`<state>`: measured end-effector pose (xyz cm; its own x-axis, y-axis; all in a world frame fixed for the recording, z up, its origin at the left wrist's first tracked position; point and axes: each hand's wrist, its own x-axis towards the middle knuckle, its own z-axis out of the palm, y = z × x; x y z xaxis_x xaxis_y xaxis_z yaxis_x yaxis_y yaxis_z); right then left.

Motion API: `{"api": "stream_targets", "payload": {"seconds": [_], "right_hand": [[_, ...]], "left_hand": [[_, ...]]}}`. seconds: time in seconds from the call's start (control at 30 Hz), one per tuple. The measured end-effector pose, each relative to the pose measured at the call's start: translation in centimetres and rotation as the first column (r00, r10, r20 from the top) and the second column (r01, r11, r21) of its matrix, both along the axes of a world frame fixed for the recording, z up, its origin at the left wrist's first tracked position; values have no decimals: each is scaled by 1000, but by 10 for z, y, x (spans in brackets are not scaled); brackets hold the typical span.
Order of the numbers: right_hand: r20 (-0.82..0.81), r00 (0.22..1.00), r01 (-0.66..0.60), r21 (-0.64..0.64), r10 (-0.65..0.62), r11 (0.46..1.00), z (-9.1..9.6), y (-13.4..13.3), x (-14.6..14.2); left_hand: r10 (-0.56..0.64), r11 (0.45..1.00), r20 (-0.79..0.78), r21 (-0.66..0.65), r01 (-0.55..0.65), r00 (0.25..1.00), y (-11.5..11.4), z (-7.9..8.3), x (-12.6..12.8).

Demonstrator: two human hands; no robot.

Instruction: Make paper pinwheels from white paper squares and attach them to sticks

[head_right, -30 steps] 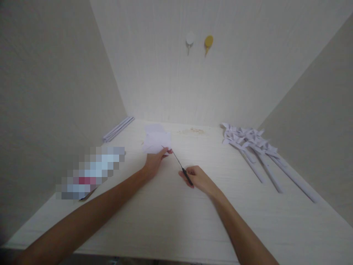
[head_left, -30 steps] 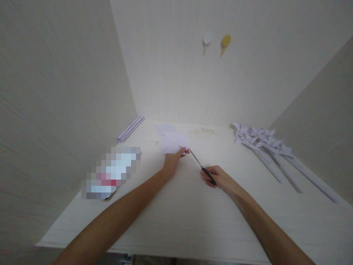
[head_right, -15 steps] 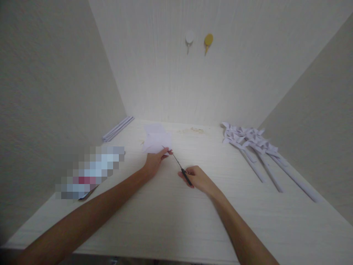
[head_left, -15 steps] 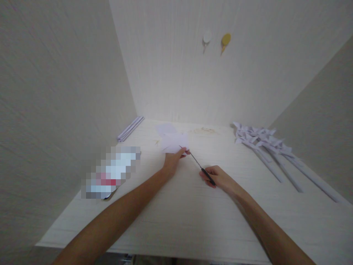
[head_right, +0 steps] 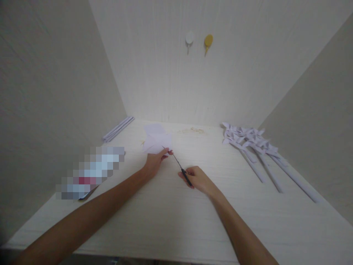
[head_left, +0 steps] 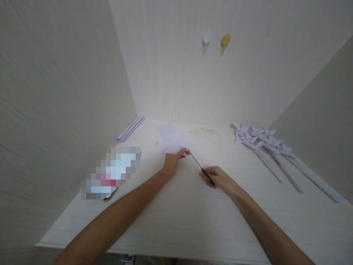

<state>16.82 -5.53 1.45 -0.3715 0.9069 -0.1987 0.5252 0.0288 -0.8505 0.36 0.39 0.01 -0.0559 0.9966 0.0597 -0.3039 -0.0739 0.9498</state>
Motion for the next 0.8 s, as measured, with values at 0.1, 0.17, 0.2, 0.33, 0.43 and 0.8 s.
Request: {"api": "stream_targets", "payload": {"seconds": [0.1,0.17,0.2,0.33,0.43,0.8], "right_hand": [[5,1000,0,2,0,1000,0,0,0],[12,1000,6,-6,-6,1000,1,0,-1],[15,1000,12,-12,-12,1000,2,-1,-1],[33,999,32,-19,-31,999,4,-1,-2],[44,999,29,-18,-28,999,4,-1,-3],[-16,1000,21,-12,-21,1000,3,-3,-8]], "left_hand": [[-3,1000,9,6,3,1000,0,0,0],[5,1000,13,9,-6,1000,0,0,0],[8,1000,12,11,-8,1000,0,0,0],[5,1000,-1,10,-5,1000,-1,1,0],[21,1000,-1,-1,-21,1000,-2,3,0],[98,991,154,-100,-84,983,-8,8,9]]}}
